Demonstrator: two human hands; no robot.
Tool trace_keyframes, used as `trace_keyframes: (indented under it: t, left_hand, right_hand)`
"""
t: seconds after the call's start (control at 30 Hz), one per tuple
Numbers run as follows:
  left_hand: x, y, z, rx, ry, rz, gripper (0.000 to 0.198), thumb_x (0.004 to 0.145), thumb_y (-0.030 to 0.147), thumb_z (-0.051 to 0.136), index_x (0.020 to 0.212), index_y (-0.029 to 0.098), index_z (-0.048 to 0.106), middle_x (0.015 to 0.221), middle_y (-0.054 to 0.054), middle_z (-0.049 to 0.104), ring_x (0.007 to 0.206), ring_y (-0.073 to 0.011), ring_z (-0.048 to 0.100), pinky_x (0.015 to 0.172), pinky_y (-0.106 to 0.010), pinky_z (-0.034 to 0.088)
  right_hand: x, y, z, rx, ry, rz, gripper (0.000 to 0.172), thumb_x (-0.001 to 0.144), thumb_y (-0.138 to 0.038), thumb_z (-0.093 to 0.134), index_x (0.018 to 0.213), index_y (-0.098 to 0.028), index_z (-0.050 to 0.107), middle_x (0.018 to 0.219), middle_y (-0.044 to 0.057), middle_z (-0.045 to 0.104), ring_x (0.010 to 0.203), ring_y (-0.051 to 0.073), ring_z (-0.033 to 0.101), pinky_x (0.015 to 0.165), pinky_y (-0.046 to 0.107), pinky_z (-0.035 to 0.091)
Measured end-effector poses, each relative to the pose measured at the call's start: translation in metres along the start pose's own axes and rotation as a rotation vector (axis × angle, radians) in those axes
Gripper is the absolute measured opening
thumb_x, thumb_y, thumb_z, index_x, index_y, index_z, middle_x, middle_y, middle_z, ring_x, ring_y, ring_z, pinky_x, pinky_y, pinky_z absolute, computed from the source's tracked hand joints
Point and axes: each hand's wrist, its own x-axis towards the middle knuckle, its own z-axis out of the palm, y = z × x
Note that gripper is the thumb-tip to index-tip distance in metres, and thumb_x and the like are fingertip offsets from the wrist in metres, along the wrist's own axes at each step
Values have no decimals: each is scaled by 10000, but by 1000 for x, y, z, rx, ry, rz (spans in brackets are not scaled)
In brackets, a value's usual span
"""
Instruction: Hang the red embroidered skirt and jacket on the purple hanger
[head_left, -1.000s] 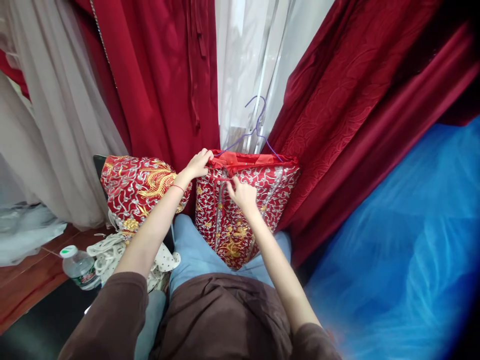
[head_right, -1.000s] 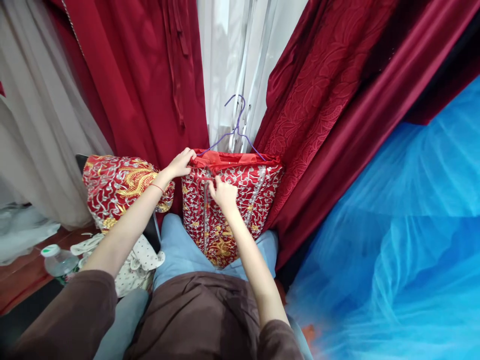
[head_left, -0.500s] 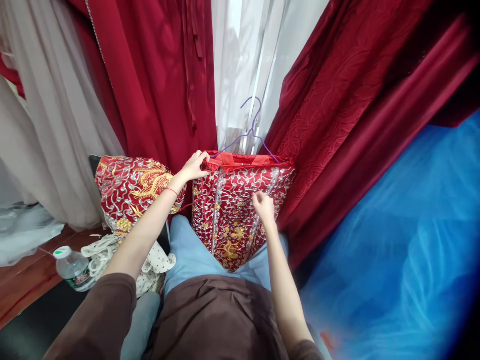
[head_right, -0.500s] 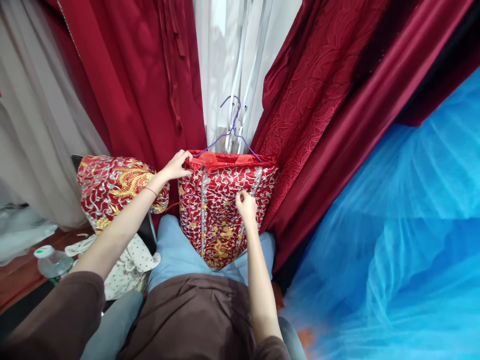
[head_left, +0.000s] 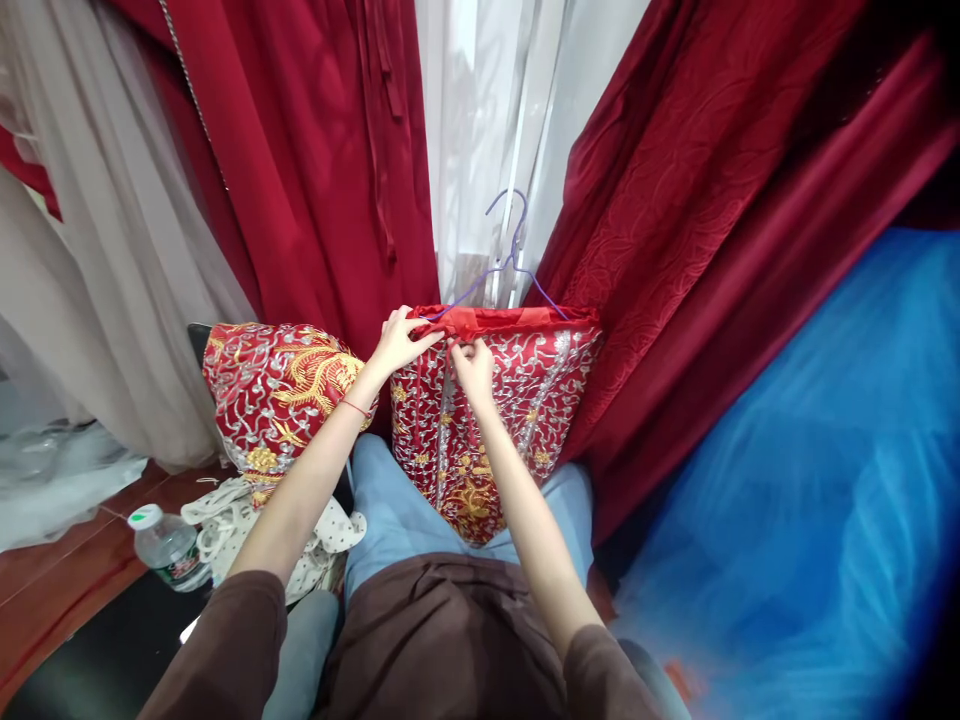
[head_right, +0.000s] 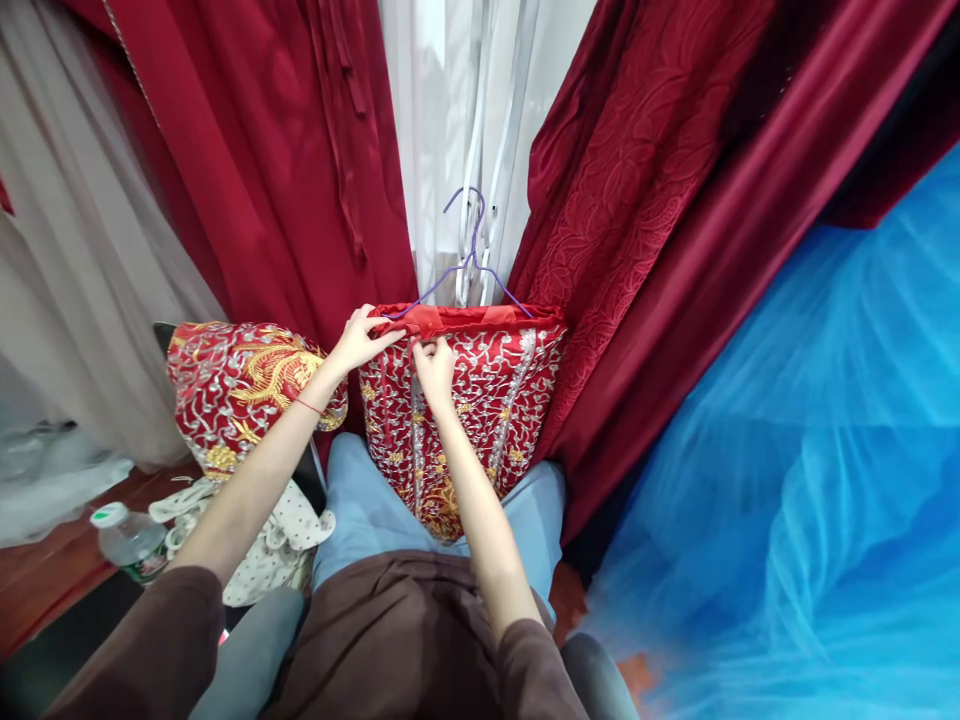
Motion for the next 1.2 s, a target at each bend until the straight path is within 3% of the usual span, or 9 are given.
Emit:
trace_keyframes:
  t: [0.17, 0.3, 0.4, 0.57, 0.73, 0.97, 1.2]
  left_hand:
    - [-4, 28, -13, 79, -36, 120, 427, 762, 625, 718, 859, 209, 710, 1143, -93, 579, 1114, -288, 532, 997, -442, 426]
    - [-8, 53, -11, 190, -27, 52, 534, 721, 694, 710, 832, 173, 672, 1133, -150, 575, 1109, -351, 523, 985, -490, 402]
    - [-11, 62, -4, 228, 4, 9, 532, 752, 664, 694, 886, 150, 676, 1142, -196, 567, 1156, -412, 485, 1001, -530, 360]
    - [-12, 62, 0, 258, 2, 18, 382, 908, 537, 554, 916, 189, 713, 1142, -161, 576, 1153, -383, 484, 988, -518, 356]
    - [-7, 59, 0, 260, -10, 11, 399, 960, 491, 478, 886, 205, 746, 1124, -144, 578, 1141, -365, 481, 971, -513, 361]
    - [-4, 54, 2, 131, 26, -32, 374, 865, 592, 618, 847, 239, 740, 1106, -105, 598, 1117, -323, 485, 976, -474, 348]
    - [0, 53, 8, 83, 50, -83, 370, 899, 572, 578, 827, 245, 736, 1073, -94, 610, 1097, -317, 492, 963, -477, 335]
  right_hand:
    - [-8, -10, -2, 52, 1, 108, 206, 851, -294, 551, 698, -244, 423, 502, -66, 530, 411, 121, 498, 495, 249, 416]
    - [-16, -15, 0, 12, 49, 111, 156, 822, -211, 526, 702, -246, 432, 477, -63, 492, 449, 140, 514, 499, 255, 416]
    - [-20, -15, 1, 96, -9, 127, 88, 825, -196, 489, 763, -243, 447, 485, -72, 473, 444, 139, 497, 487, 255, 407]
    - [-22, -15, 0, 32, -42, 47, 110, 914, -342, 450, 859, -247, 450, 519, -74, 491, 477, 145, 497, 545, 263, 418]
    - [-21, -21, -2, -163, -5, -22, 170, 928, -355, 442, 796, -248, 457, 619, -26, 580, 590, 163, 561, 637, 274, 436]
    - [-24, -21, -4, 165, -147, 39, 286, 926, -475, 449, 755, -245, 441, 473, -66, 524, 418, 130, 518, 523, 249, 442]
    - [-23, -11, 1, 212, -112, 44, 236, 888, -444, 471, 763, -244, 478, 450, -94, 497, 385, 105, 468, 478, 229, 434]
